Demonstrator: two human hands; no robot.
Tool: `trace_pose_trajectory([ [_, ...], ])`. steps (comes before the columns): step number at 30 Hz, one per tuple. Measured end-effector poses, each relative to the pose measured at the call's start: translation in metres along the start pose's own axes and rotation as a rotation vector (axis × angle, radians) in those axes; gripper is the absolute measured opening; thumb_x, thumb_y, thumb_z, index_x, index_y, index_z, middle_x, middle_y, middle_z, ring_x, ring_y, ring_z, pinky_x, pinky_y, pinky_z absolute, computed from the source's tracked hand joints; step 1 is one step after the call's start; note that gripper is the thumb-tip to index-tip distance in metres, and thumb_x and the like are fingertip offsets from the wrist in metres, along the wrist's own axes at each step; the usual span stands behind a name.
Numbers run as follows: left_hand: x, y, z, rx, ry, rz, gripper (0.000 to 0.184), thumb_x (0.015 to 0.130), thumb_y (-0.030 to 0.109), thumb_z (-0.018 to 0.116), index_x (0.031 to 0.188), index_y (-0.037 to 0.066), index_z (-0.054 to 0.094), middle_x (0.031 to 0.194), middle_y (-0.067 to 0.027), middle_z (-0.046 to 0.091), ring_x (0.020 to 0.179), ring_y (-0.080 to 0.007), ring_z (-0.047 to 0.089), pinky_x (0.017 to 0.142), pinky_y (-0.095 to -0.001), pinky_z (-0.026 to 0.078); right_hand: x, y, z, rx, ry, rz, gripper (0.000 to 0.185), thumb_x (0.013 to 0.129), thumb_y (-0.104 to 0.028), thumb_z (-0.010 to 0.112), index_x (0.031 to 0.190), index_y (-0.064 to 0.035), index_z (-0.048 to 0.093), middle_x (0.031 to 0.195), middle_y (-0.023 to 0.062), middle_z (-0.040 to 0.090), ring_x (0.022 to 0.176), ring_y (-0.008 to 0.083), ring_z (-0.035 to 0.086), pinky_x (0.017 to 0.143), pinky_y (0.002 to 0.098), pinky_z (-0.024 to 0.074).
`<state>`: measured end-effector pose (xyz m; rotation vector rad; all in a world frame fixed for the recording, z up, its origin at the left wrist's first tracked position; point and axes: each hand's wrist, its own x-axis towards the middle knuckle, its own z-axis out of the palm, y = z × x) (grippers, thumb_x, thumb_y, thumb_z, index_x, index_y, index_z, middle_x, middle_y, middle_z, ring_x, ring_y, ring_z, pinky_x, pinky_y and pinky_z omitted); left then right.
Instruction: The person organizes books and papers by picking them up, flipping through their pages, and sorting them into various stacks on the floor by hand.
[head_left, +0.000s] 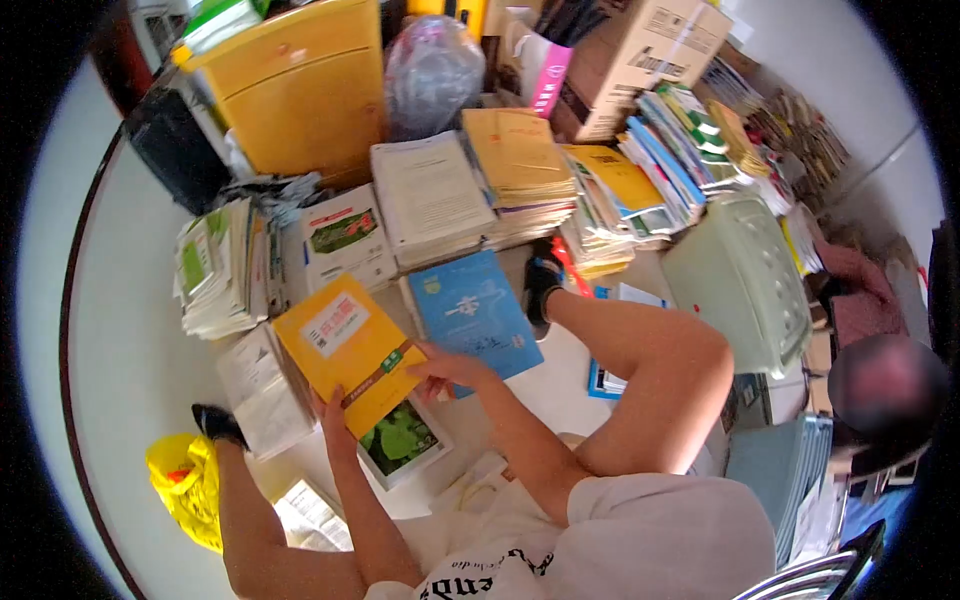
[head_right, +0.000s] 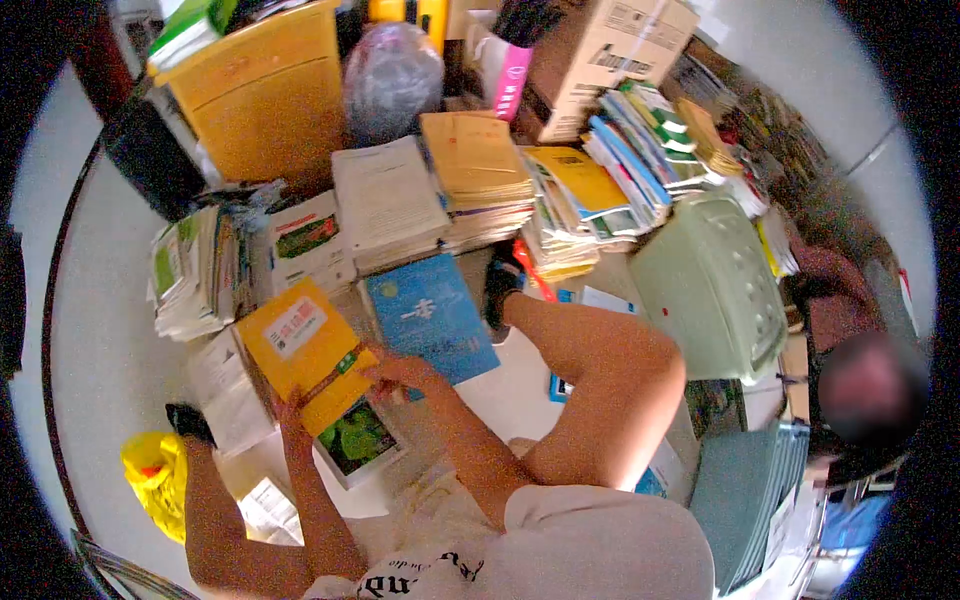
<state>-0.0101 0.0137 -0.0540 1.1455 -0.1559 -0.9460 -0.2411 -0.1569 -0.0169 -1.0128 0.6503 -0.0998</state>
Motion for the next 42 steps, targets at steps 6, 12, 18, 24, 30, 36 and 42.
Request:
trace_pose_trajectory([
  [6, 0.024, 0.035, 0.023, -0.052, -0.083, 0.042, 0.059, 0.095, 0.007, 0.063, 0.148, 0.013, 0.037, 0.134, -0.0055, 0.055, 0.118, -0.0208, 0.057, 0.093, -0.0358, 0.052, 0.043, -0.015, 0.02, 0.072, 0.147, -0.106, 0.061, 0.1, -0.018, 0.058, 0.151, -0.0198, 0.026, 0.1, 0.0125, 0.069, 0.069, 0.0192, 0.072, 0.056, 0.0321, 0.0606],
  [12, 0.129, 0.062, 0.062, 0.156, -0.414, 0.189, 0.047, 0.097, 0.01, 0.061, 0.141, 0.007, 0.044, 0.126, -0.0071, 0.059, 0.114, -0.0204, 0.059, 0.09, -0.0354, 0.054, 0.128, -0.044, 0.003, 0.068, 0.474, -0.447, 0.053, 0.1, -0.013, 0.055, 0.148, -0.0158, 0.031, 0.108, 0.0137, 0.067, 0.073, 0.0244, 0.072, 0.058, 0.034, 0.0619],
  [18, 0.187, 0.041, 0.079, 0.378, -0.064, -0.201, 0.042, 0.098, 0.012, 0.058, 0.138, 0.004, 0.046, 0.117, -0.0111, 0.061, 0.103, -0.0232, 0.066, 0.077, -0.0368, 0.06, 0.19, -0.076, -0.027, 0.062, 0.595, -0.323, 0.035, 0.101, -0.006, 0.046, 0.136, -0.0047, 0.041, 0.113, 0.0161, 0.064, 0.071, 0.0286, 0.071, 0.057, 0.0357, 0.063],
  [24, 0.233, -0.015, 0.072, 0.185, -0.018, -0.024, 0.044, 0.097, 0.006, 0.056, 0.139, -0.002, 0.044, 0.114, -0.0118, 0.062, 0.092, -0.0206, 0.068, 0.077, -0.035, 0.061, 0.218, -0.08, -0.031, -0.02, 0.725, -0.204, 0.03, 0.099, 0.0, 0.042, 0.13, -0.0021, 0.044, 0.102, 0.0178, 0.065, 0.073, 0.0272, 0.07, 0.053, 0.0334, 0.06],
  [30, 0.233, -0.013, 0.057, 0.282, -0.002, 0.114, 0.038, 0.092, -0.003, 0.052, 0.13, -0.002, 0.055, 0.119, -0.0139, 0.058, 0.093, -0.0201, 0.063, 0.074, -0.0358, 0.055, 0.308, 0.024, -0.109, -0.721, 0.875, -0.649, 0.023, 0.095, -0.003, 0.049, 0.118, -0.0008, 0.05, 0.102, 0.0154, 0.063, 0.073, 0.0243, 0.065, 0.055, 0.0342, 0.0506],
  [36, 0.076, -0.027, 0.023, 1.104, 0.435, 0.621, 0.043, 0.077, -0.008, 0.052, 0.118, 0.002, 0.059, 0.116, -0.019, 0.055, 0.11, -0.0382, 0.054, 0.097, -0.0478, 0.043, 0.181, 0.038, -0.01, -0.837, 0.875, -0.313, 0.035, 0.085, -0.012, 0.059, 0.116, 0.0037, 0.057, 0.11, 0.0229, 0.06, 0.104, 0.0382, 0.055, 0.091, 0.0463, 0.0442],
  [42, -0.053, -0.091, -0.022, 1.252, 0.768, 0.176, 0.05, 0.076, 0.0, 0.057, 0.126, 0.004, 0.053, 0.118, -0.0213, 0.052, 0.115, -0.0413, 0.047, 0.105, -0.0505, 0.036, 0.119, 0.142, 0.053, -0.903, 0.785, -0.205, 0.048, 0.078, -0.007, 0.065, 0.123, 0.0045, 0.054, 0.12, 0.0285, 0.054, 0.121, 0.0456, 0.048, 0.104, 0.0513, 0.0398],
])
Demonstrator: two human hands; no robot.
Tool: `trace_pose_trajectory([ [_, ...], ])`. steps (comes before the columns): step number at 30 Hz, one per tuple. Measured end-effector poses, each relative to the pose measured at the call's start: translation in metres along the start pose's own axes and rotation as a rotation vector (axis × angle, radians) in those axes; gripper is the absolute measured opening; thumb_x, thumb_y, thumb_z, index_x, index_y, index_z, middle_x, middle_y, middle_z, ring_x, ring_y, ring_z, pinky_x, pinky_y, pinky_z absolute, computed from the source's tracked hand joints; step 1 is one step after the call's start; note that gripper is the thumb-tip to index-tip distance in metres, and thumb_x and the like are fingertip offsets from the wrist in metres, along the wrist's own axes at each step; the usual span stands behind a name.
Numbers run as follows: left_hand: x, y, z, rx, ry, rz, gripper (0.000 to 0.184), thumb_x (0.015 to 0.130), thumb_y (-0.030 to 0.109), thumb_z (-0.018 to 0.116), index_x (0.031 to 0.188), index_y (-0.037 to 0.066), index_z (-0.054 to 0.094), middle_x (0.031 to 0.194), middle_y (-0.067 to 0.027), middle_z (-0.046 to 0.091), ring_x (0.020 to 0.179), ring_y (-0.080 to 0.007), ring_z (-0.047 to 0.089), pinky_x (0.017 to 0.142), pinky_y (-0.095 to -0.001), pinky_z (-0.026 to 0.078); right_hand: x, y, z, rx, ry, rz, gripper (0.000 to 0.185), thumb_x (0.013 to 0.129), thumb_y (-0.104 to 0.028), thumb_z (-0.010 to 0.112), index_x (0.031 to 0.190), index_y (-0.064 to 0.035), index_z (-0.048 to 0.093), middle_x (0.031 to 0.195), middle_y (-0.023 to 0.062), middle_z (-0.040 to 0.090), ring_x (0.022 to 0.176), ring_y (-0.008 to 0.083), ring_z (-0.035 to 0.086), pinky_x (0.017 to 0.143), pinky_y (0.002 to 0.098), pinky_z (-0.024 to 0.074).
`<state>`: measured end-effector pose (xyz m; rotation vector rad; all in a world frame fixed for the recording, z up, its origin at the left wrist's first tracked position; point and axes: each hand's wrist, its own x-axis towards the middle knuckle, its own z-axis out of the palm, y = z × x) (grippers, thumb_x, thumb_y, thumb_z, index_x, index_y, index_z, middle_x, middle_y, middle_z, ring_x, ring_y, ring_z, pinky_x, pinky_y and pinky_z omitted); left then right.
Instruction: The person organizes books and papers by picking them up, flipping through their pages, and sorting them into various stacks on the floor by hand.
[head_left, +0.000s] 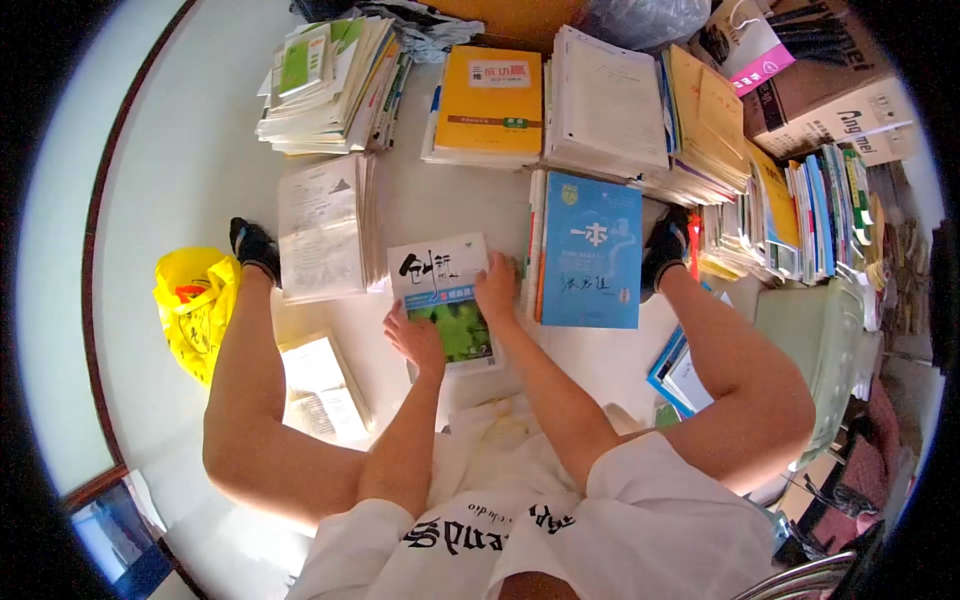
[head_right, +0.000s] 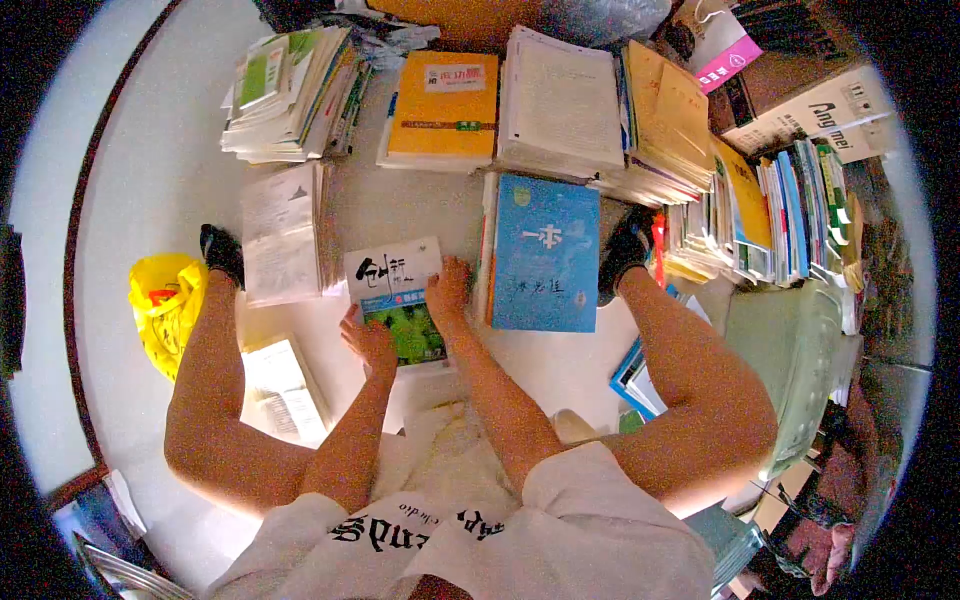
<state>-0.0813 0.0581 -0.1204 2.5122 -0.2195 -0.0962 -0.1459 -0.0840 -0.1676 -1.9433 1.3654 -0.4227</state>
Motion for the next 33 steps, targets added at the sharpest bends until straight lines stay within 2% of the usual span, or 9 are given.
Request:
trace_pose_trajectory([
  [5, 0.007, -0.028, 0.011, -0.056, 0.047, -0.066, 0.045, 0.081, 0.015, 0.069, 0.122, 0.004, 0.054, 0.12, -0.0195, 0.058, 0.109, -0.0395, 0.056, 0.097, -0.0486, 0.043, -0.036, -0.008, -0.01, 0.033, 0.095, 0.085, 0.054, 0.078, -0.005, 0.068, 0.128, 0.0028, 0.05, 0.126, 0.0284, 0.05, 0.123, 0.0459, 0.047, 0.107, 0.0522, 0.0383],
  [7, 0.014, -0.029, 0.0, -0.192, -0.377, -0.193, 0.057, 0.083, 0.02, 0.071, 0.131, 0.0, 0.049, 0.123, -0.0201, 0.061, 0.112, -0.0386, 0.058, 0.099, -0.0461, 0.044, -0.035, 0.0, -0.002, 0.012, 0.064, 0.112, 0.056, 0.08, -0.012, 0.071, 0.13, 0.003, 0.05, 0.126, 0.0274, 0.051, 0.124, 0.0459, 0.046, 0.109, 0.0515, 0.0374],
  [11, 0.017, -0.051, 0.01, -0.529, -0.436, 0.021, 0.059, 0.087, 0.02, 0.074, 0.134, -0.002, 0.048, 0.121, -0.018, 0.065, 0.112, -0.0295, 0.062, 0.095, -0.0392, 0.048, -0.039, 0.007, -0.001, -0.221, 0.204, -0.105, 0.045, 0.086, -0.019, 0.069, 0.124, 0.0014, 0.054, 0.121, 0.0235, 0.051, 0.111, 0.041, 0.053, 0.096, 0.0477, 0.0464],
  [13, 0.025, -0.022, -0.006, -0.888, -0.556, 0.074, 0.056, 0.092, 0.02, 0.072, 0.138, 0.002, 0.047, 0.123, -0.0119, 0.063, 0.112, -0.0235, 0.059, 0.097, -0.0387, 0.048, -0.026, 0.012, -0.002, 0.029, 0.026, -0.007, 0.058, 0.086, -0.031, 0.072, 0.129, 0.0038, 0.054, 0.129, 0.0288, 0.053, 0.124, 0.0447, 0.048, 0.105, 0.0481, 0.0414],
  [17, 0.053, 0.044, -0.076, -0.844, -0.783, 0.102, 0.061, 0.089, 0.023, 0.076, 0.139, 0.003, 0.047, 0.125, -0.0116, 0.062, 0.116, -0.021, 0.056, 0.099, -0.0355, 0.045, -0.009, 0.008, -0.016, 0.323, -0.023, 0.232, 0.058, 0.089, -0.037, 0.072, 0.128, 0.0025, 0.056, 0.128, 0.0239, 0.058, 0.12, 0.0366, 0.054, 0.1, 0.0437, 0.0445],
  [19, 0.063, 0.066, -0.093, -0.838, -0.713, 0.118, 0.059, 0.089, 0.021, 0.077, 0.137, 0.003, 0.049, 0.123, -0.0111, 0.063, 0.114, -0.0204, 0.058, 0.097, -0.0346, 0.046, -0.015, -0.027, -0.076, 1.36, -0.569, 0.298, 0.056, 0.094, -0.03, 0.07, 0.136, 0.0004, 0.05, 0.127, 0.0085, 0.061, 0.118, 0.0186, 0.056, 0.101, 0.0337, 0.044],
  [26, 0.086, 0.082, -0.078, -0.925, -0.493, 0.335, 0.046, 0.085, 0.007, 0.077, 0.125, 0.002, 0.057, 0.114, -0.0084, 0.067, 0.1, -0.0186, 0.063, 0.086, -0.0304, 0.052, 0.025, -0.05, -0.116, 1.002, -0.331, -0.234, 0.058, 0.088, -0.027, 0.076, 0.135, -0.0017, 0.052, 0.128, 0.0096, 0.063, 0.122, 0.0208, 0.054, 0.105, 0.0345, 0.0403],
  [31, 0.081, 0.051, -0.028, -0.526, -0.305, 0.682, 0.035, 0.082, 0.008, 0.08, 0.105, 0.005, 0.054, 0.097, -0.0033, 0.056, 0.093, -0.016, 0.055, 0.083, -0.0288, 0.048, 0.013, -0.031, -0.113, 0.799, -0.262, -0.057, 0.047, 0.087, -0.008, 0.074, 0.129, -0.0009, 0.055, 0.128, 0.0073, 0.062, 0.119, 0.0182, 0.056, 0.104, 0.0334, 0.0429],
  [33, 0.068, 0.04, -0.019, -0.543, -0.401, 0.524, 0.03, 0.087, 0.007, 0.075, 0.111, 0.005, 0.057, 0.101, -0.0037, 0.059, 0.095, -0.0161, 0.056, 0.086, -0.0286, 0.047, 0.011, -0.016, -0.089, 0.616, -0.17, 0.0, 0.048, 0.086, -0.012, 0.076, 0.128, -0.0005, 0.056, 0.124, 0.0089, 0.064, 0.119, 0.021, 0.057, 0.104, 0.034, 0.043],
])
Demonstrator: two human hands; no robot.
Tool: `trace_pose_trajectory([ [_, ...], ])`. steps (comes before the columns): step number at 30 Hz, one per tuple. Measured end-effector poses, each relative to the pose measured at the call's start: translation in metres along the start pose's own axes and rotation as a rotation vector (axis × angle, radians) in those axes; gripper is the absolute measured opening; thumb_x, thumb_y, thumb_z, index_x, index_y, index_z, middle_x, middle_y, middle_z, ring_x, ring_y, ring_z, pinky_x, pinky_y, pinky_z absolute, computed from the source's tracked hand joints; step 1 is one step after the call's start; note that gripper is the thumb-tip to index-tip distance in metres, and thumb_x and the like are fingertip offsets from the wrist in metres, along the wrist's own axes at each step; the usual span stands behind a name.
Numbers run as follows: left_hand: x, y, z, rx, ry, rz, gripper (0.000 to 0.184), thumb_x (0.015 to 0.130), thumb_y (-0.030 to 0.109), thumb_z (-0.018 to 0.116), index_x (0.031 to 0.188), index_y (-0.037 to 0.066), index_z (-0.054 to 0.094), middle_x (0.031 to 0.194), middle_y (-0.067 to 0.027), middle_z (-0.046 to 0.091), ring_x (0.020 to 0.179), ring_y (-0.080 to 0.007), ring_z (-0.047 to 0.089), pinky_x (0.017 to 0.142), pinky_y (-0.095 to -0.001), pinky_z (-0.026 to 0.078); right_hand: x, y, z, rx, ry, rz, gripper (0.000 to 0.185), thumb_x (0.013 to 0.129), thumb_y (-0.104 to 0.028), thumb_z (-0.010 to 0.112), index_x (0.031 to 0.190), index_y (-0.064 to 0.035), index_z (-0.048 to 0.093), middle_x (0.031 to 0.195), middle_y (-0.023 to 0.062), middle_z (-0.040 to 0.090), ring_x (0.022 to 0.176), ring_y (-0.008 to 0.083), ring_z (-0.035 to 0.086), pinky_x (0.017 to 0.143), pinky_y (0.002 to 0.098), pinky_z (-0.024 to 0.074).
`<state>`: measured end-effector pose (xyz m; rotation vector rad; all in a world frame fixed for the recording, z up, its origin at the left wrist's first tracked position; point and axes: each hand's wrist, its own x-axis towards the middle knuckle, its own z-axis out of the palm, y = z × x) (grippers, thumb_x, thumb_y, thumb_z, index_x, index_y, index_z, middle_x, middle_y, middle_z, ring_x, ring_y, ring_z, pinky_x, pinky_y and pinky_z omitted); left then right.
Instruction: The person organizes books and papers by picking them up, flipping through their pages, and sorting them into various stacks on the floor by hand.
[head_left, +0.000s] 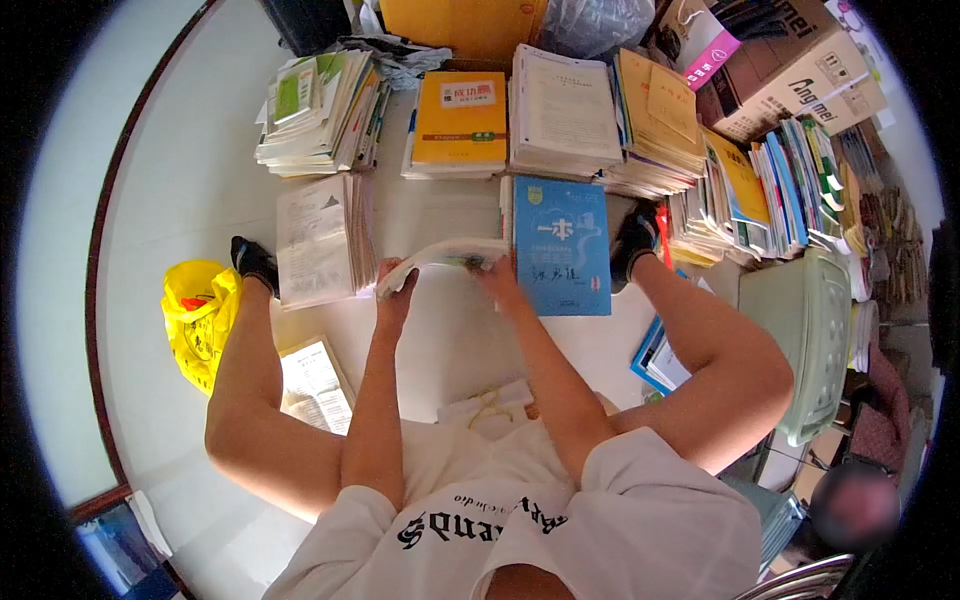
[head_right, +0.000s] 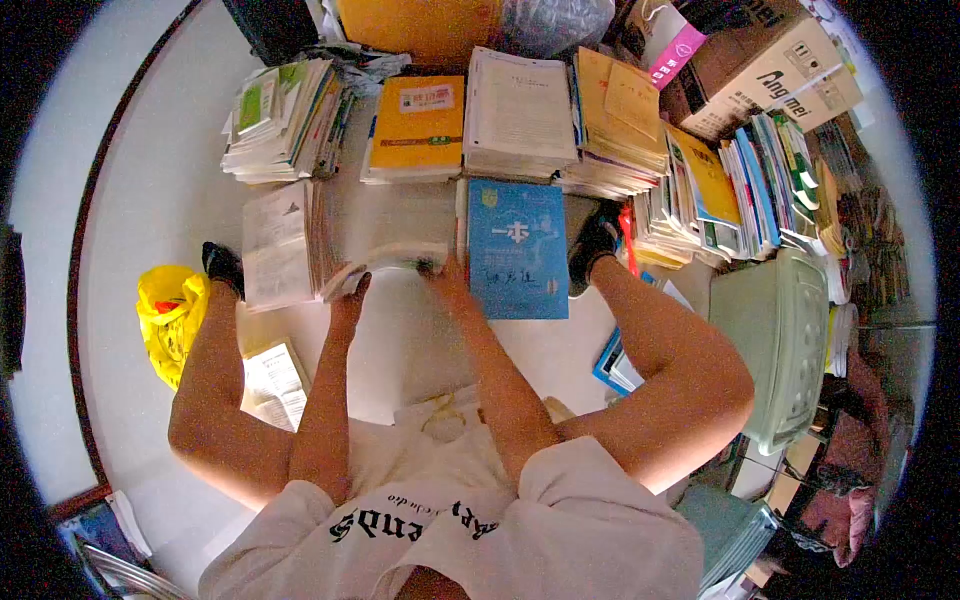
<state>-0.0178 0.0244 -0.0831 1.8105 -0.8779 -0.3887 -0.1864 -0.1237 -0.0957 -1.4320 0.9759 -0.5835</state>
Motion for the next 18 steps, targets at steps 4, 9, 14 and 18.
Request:
trace_pose_trajectory([
  [4, 0.008, -0.039, 0.006, -0.08, -0.027, 0.084, 0.031, 0.092, 0.004, 0.069, 0.12, 0.004, 0.059, 0.109, -0.008, 0.063, 0.1, -0.0175, 0.058, 0.089, -0.029, 0.046, 0.026, 0.06, 0.004, -0.012, -0.071, -0.108, 0.049, 0.085, -0.012, 0.076, 0.128, -0.0004, 0.056, 0.119, 0.0121, 0.067, 0.121, 0.0247, 0.056, 0.105, 0.0369, 0.0423],
  [9, 0.069, 0.013, 0.004, -0.115, 0.159, 0.028, 0.036, 0.095, 0.008, 0.066, 0.128, -0.001, 0.055, 0.113, -0.0125, 0.064, 0.105, -0.0207, 0.06, 0.09, -0.0313, 0.047, 0.057, -0.012, 0.005, -0.266, -0.021, -0.201, 0.071, 0.092, -0.038, 0.067, 0.144, 0.0028, 0.04, 0.139, 0.0287, 0.051, 0.131, 0.0422, 0.048, 0.112, 0.0482, 0.0335],
  [14, 0.156, 0.04, 0.012, -0.247, 0.073, -0.029, 0.034, 0.096, 0.012, 0.063, 0.127, 0.0, 0.056, 0.109, -0.0114, 0.066, 0.102, -0.021, 0.06, 0.089, -0.0331, 0.046, 0.129, -0.045, 0.009, -0.232, 0.104, -0.15, 0.055, 0.096, -0.032, 0.064, 0.136, 0.0006, 0.047, 0.117, 0.0252, 0.065, 0.113, 0.0385, 0.061, 0.094, 0.0459, 0.0471],
  [18, 0.262, 0.006, 0.036, -0.196, 0.005, 0.003, 0.034, 0.096, 0.014, 0.062, 0.126, 0.0, 0.057, 0.109, -0.0118, 0.067, 0.097, -0.02, 0.06, 0.088, -0.0324, 0.046, 0.204, -0.083, -0.004, -0.462, 0.33, -0.437, 0.063, 0.095, -0.027, 0.065, 0.142, 0.0047, 0.038, 0.124, 0.0302, 0.058, 0.114, 0.0419, 0.059, 0.09, 0.0466, 0.0495],
])
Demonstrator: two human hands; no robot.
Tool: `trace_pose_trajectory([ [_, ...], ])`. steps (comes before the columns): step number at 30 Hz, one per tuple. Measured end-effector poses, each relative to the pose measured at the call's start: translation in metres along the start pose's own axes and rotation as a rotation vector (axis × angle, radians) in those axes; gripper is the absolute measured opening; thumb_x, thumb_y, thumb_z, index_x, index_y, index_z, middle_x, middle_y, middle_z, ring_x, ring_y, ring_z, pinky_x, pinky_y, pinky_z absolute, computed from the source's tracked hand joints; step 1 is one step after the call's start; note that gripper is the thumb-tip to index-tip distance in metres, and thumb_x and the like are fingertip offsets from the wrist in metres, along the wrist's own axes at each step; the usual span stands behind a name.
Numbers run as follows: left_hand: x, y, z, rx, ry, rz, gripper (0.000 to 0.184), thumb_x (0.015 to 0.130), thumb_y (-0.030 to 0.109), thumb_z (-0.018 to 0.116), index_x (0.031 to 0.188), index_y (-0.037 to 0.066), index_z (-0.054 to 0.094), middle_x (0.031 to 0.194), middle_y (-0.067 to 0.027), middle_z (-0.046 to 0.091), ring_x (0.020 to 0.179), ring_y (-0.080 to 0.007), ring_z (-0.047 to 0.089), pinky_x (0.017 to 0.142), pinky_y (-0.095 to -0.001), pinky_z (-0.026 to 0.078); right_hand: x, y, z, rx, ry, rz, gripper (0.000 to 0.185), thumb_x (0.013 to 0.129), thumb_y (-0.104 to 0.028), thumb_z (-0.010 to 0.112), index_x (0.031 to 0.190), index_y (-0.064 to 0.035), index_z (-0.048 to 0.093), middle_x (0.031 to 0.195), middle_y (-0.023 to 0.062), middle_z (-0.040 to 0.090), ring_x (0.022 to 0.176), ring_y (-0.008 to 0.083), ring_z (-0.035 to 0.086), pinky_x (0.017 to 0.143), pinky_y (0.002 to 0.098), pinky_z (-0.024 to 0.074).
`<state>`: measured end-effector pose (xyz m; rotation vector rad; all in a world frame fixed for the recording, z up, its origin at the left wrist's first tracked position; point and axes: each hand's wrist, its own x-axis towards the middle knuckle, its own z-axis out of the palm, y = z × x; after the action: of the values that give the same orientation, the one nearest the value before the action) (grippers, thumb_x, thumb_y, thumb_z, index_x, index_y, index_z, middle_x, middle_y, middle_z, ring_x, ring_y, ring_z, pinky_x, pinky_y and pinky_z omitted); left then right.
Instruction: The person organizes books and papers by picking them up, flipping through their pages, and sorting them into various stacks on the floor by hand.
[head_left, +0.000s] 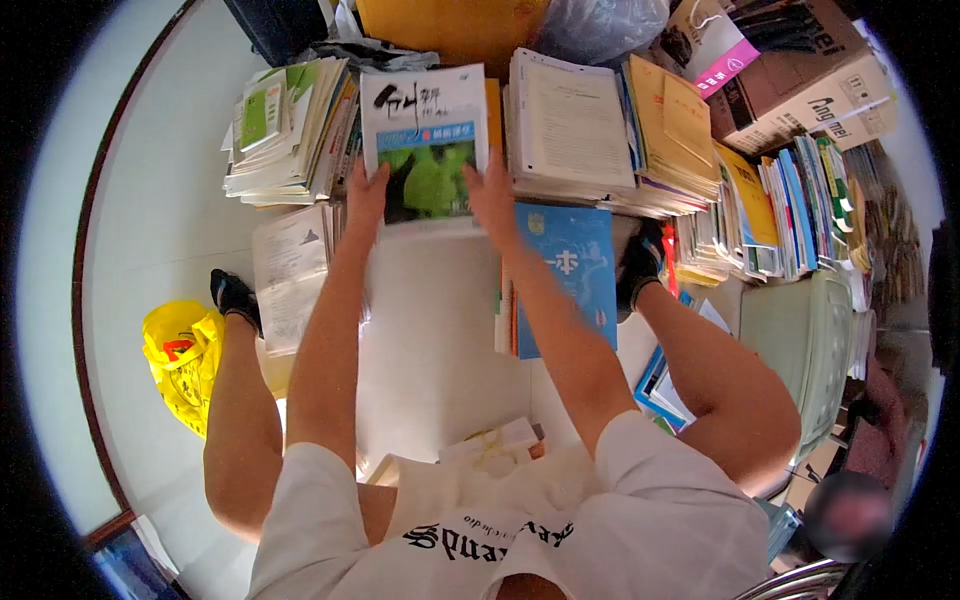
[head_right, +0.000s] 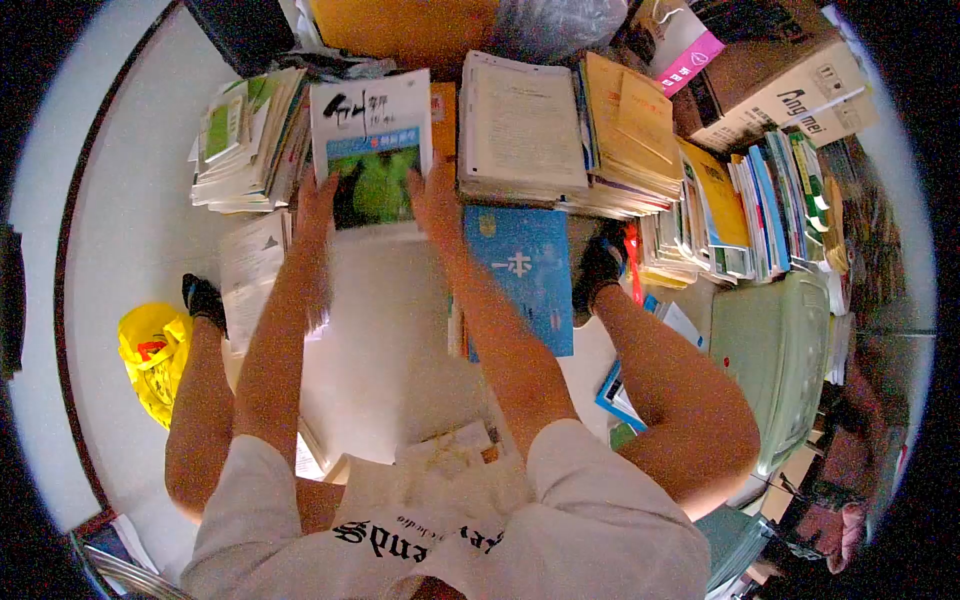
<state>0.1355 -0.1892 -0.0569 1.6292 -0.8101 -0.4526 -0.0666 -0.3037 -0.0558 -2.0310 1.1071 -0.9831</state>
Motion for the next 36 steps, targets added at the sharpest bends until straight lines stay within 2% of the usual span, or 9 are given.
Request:
trace_pose_trajectory([
  [4, 0.063, -0.006, 0.02, -0.041, -0.14, 0.05, 0.039, 0.094, 0.019, 0.064, 0.126, -0.001, 0.057, 0.111, -0.0155, 0.067, 0.1, -0.0246, 0.063, 0.09, -0.0369, 0.048, 0.045, -0.021, -0.002, -0.437, -0.089, -0.032, 0.072, 0.092, -0.019, 0.067, 0.146, 0.0103, 0.029, 0.14, 0.0335, 0.041, 0.117, 0.0483, 0.054, 0.095, 0.045, 0.0487],
  [6, 0.084, -0.037, 0.03, 0.809, -0.268, -0.014, 0.047, 0.091, 0.025, 0.066, 0.129, -0.001, 0.056, 0.119, -0.0215, 0.065, 0.108, -0.0329, 0.063, 0.094, -0.0434, 0.048, 0.055, -0.01, 0.018, -0.595, -0.184, 0.006, 0.078, 0.09, -0.018, 0.069, 0.147, 0.0113, 0.024, 0.145, 0.0351, 0.033, 0.124, 0.0502, 0.047, 0.102, 0.0467, 0.044],
  [9, 0.077, -0.046, 0.041, 1.242, -0.473, -0.041, 0.057, 0.089, 0.03, 0.068, 0.134, -0.001, 0.052, 0.129, -0.0272, 0.058, 0.117, -0.0424, 0.058, 0.099, -0.049, 0.047, 0.06, 0.013, 0.044, -0.613, -0.251, 0.15, 0.084, 0.087, -0.02, 0.071, 0.148, 0.0113, 0.023, 0.144, 0.0362, 0.03, 0.133, 0.0497, 0.037, 0.11, 0.0516, 0.0359],
  [13, 0.091, -0.097, 0.036, 0.911, -0.466, -0.175, 0.067, 0.089, 0.034, 0.068, 0.143, 0.002, 0.045, 0.136, -0.0306, 0.051, 0.118, -0.048, 0.056, 0.1, -0.0487, 0.046, 0.069, 0.036, 0.069, -0.743, -0.186, 0.173, 0.087, 0.085, -0.028, 0.074, 0.146, 0.0112, 0.027, 0.142, 0.036, 0.033, 0.136, 0.0479, 0.032, 0.113, 0.0576, 0.0285],
  [15, 0.091, -0.117, 0.031, 0.343, -0.495, -0.306, 0.073, 0.093, 0.04, 0.064, 0.151, 0.006, 0.035, 0.141, -0.0317, 0.045, 0.126, -0.0488, 0.05, 0.104, -0.0495, 0.043, 0.066, 0.034, 0.071, -0.745, -0.176, 0.2, 0.085, 0.084, -0.028, 0.074, 0.144, 0.0112, 0.03, 0.141, 0.0358, 0.034, 0.134, 0.048, 0.033, 0.112, 0.0574, 0.0288],
  [18, 0.097, -0.168, 0.045, 0.424, -0.32, -0.232, 0.075, 0.096, 0.044, 0.058, 0.155, 0.008, 0.028, 0.144, -0.0309, 0.042, 0.133, -0.0449, 0.044, 0.11, -0.0466, 0.038, 0.065, 0.022, 0.069, -0.69, -0.122, 0.24, 0.081, 0.083, -0.03, 0.075, 0.14, 0.0113, 0.035, 0.138, 0.0356, 0.036, 0.132, 0.048, 0.035, 0.111, 0.0573, 0.0297],
  [32, 0.07, -0.12, 0.044, -0.049, -0.276, -0.34, 0.077, 0.095, 0.039, 0.062, 0.155, 0.005, 0.028, 0.15, -0.019, 0.045, 0.139, -0.0301, 0.041, 0.113, -0.0376, 0.03, 0.041, 0.013, 0.063, -0.606, -0.107, 0.113, 0.067, 0.08, -0.029, 0.071, 0.13, 0.0103, 0.049, 0.131, 0.0402, 0.048, 0.127, 0.0501, 0.044, 0.107, 0.0562, 0.036],
  [34, 0.075, -0.12, 0.048, -0.132, -0.24, -0.349, 0.078, 0.094, 0.039, 0.063, 0.155, 0.004, 0.028, 0.149, -0.0189, 0.046, 0.138, -0.0299, 0.042, 0.113, -0.0369, 0.03, 0.023, -0.021, 0.033, -0.552, -0.2, -0.153, 0.057, 0.083, -0.03, 0.071, 0.125, 0.0065, 0.057, 0.124, 0.0335, 0.058, 0.123, 0.0463, 0.052, 0.104, 0.0523, 0.0415],
  [36, 0.075, -0.108, 0.042, 0.035, -0.243, -0.425, 0.081, 0.092, 0.039, 0.067, 0.154, 0.002, 0.03, 0.148, -0.0173, 0.047, 0.136, -0.0293, 0.044, 0.112, -0.0366, 0.032, 0.0, -0.07, -0.004, 0.037, -0.553, -0.002, 0.042, 0.089, -0.029, 0.068, 0.116, 0.0031, 0.064, 0.111, 0.0212, 0.068, 0.11, 0.0341, 0.063, 0.098, 0.0441, 0.048],
])
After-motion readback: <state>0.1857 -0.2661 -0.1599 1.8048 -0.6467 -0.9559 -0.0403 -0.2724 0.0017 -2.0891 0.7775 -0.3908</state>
